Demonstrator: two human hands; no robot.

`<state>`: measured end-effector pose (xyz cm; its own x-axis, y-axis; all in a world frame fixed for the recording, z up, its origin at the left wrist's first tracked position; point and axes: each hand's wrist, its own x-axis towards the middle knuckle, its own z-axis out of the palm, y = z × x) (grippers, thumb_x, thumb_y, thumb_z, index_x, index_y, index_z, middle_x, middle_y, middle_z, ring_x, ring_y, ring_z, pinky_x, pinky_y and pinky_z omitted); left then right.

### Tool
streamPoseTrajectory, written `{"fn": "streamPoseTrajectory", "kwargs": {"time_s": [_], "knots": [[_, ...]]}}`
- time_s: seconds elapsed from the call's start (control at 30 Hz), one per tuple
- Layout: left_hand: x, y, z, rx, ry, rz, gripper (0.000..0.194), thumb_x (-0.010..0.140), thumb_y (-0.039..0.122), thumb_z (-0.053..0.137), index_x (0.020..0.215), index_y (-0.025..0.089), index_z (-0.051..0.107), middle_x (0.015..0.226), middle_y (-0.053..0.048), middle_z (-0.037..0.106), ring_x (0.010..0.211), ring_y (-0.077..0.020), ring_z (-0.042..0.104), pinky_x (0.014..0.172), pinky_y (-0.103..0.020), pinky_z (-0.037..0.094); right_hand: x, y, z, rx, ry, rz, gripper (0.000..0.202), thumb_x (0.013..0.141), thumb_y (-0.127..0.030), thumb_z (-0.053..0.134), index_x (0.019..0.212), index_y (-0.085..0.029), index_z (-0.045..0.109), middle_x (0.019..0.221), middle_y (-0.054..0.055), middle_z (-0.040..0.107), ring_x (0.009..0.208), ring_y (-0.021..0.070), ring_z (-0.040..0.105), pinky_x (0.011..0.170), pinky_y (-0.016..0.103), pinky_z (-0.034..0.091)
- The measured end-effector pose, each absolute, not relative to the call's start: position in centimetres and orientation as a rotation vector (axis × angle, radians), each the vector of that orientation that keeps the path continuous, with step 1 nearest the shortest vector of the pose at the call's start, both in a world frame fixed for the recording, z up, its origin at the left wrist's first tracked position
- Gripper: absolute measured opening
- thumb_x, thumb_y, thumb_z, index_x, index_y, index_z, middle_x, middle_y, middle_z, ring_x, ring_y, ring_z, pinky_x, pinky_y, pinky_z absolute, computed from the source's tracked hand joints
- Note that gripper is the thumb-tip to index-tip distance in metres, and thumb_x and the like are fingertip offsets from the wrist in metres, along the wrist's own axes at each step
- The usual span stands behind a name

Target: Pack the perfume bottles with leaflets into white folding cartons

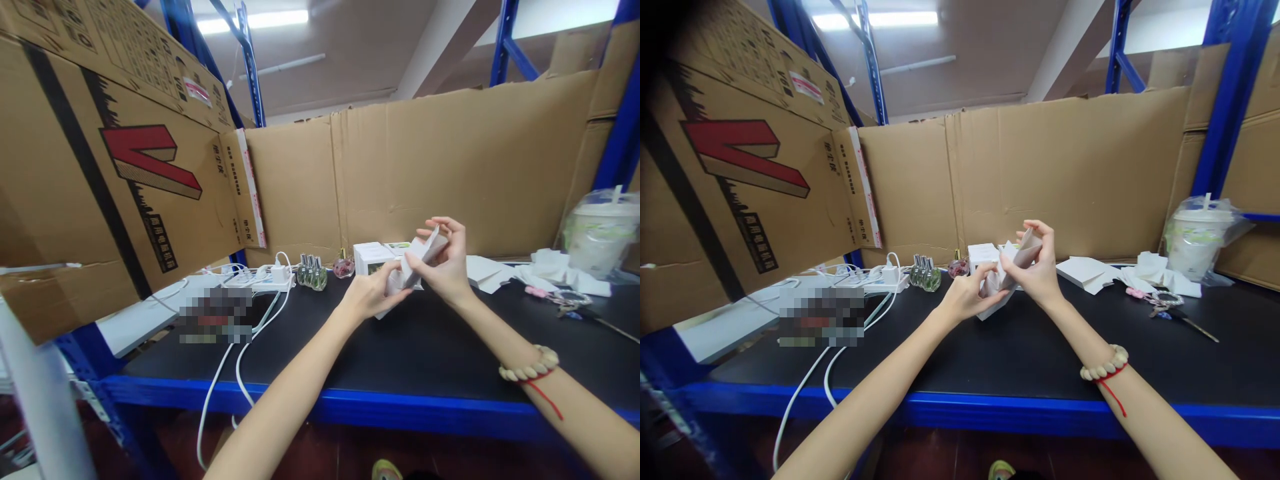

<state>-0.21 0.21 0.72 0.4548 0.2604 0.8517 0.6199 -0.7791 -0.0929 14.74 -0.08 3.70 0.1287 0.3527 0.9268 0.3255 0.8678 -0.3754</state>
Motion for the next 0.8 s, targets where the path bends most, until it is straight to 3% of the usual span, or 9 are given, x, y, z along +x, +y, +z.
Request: {"fn": "streamPoseTrajectory", "kwargs": {"time_s": [0.2,0.37,0.53,0.7,0.8], "knots": [[-0.4,0.5,0.7,-2.375,-0.923,-1.465,0.037,0.084,0.043,0.042,0.109,0.017,0.033,0.069,0.0,0.061,0.049,-0.0145,0.059,0.045,-0.023,0.042,14.5,0.2,2.7,-0.754,-1.668,0.027,0.05,0.07,-0.046,0.057,0.115,-0.03,0.044,0.116,0.007,0.043,0.113,0.0263,0.046,0.097,0.049,0.036],[-1.1,0.7,1.1,-2.401,-1.034,-1.803,0.029,0.086,0.034,0.041,0.109,0.021,0.03,0.082,-0.002,0.062,0.067,-0.0157,0.062,0.062,-0.028,0.047,14.1,0.3,2.0,-0.832,-1.876,0.231,0.049,0.074,-0.051,0.052,0.118,-0.032,0.044,0.125,0.009,0.04,0.122,0.0279,0.038,0.094,0.05,0.039],[-1.1,0.9,1.2,-2.367,-0.98,-2.011,0.024,0.089,0.032,0.032,0.112,0.024,0.033,0.094,-0.004,0.061,0.074,-0.0133,0.06,0.069,-0.029,0.047,13.7,0.2,1.9,-0.776,-1.764,0.496,0.062,0.072,-0.052,0.053,0.124,-0.028,0.027,0.127,0.013,0.039,0.1,0.0234,0.057,0.081,0.044,0.049],[-1.0,1.2,1.1,-2.308,-0.976,-2.082,0.025,0.09,0.032,0.03,0.114,0.023,0.028,0.088,-0.003,0.06,0.07,-0.012,0.058,0.067,-0.028,0.047,13.6,0.1,2.1,-0.738,-1.757,0.566,0.048,0.075,-0.051,0.05,0.113,-0.026,0.036,0.12,0.012,0.046,0.083,0.0188,0.061,0.062,0.034,0.053],[-1.1,1.3,1.0,-2.284,-0.991,-2.033,0.023,0.091,0.033,0.029,0.112,0.025,0.027,0.096,-0.004,0.058,0.076,-0.0126,0.058,0.068,-0.029,0.047,13.6,0.2,1.9,-0.727,-1.758,0.481,0.042,0.077,-0.048,0.05,0.111,-0.026,0.041,0.12,0.011,0.045,0.081,0.017,0.059,0.057,0.03,0.052]]}}
